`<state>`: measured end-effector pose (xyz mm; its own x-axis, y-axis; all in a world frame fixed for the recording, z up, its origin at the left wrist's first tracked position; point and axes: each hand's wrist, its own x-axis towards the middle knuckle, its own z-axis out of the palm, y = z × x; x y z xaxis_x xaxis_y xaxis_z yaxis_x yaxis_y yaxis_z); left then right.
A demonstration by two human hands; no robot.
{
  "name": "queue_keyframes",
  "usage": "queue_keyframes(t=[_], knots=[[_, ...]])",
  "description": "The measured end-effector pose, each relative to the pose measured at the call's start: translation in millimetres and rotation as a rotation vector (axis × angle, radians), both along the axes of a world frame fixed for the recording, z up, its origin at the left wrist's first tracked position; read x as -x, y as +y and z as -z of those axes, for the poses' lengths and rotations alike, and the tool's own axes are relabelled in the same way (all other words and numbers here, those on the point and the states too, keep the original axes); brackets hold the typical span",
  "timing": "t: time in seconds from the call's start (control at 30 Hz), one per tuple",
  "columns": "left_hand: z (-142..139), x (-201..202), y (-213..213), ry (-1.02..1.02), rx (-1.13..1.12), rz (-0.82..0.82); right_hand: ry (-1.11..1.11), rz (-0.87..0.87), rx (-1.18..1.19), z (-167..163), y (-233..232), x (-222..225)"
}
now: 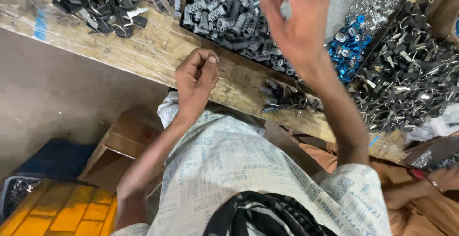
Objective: The person sits at a workbench assembling key blanks. They repeatedly pick a gray plastic key head from a tray, press a blue cap onto it by hand, and place the finished key blank on the table, working through the tray one piece at a time.
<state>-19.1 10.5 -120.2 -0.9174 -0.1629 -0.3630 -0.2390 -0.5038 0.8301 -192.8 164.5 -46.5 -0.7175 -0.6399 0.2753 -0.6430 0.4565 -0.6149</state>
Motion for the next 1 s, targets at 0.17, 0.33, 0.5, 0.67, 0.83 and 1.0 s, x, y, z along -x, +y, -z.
queue_keyframes(t=[0.17,0.33,0.5,0.67,0.83,1.0], knots=[[-39,-19,26,-0.020,-0.363,0.134,0.134,0.157,0.047,-21,23,-135],[-56,-31,41,-0.044,-0.451,0.147,0.223,0.342,0.055,-10,25,-180],[-61,-41,50,0.002,-0.233,0.161,0.263,0.458,0.061,-16,24,-196],[-60,-52,56,0.017,-0.122,0.200,0.351,0.386,0.132,-1,36,-207],[-57,-56,58,0.023,-0.150,0.268,0.514,0.371,0.182,14,42,-211],[-59,-58,62,-0.011,-0.213,0.321,0.598,0.376,0.194,19,49,-213]])
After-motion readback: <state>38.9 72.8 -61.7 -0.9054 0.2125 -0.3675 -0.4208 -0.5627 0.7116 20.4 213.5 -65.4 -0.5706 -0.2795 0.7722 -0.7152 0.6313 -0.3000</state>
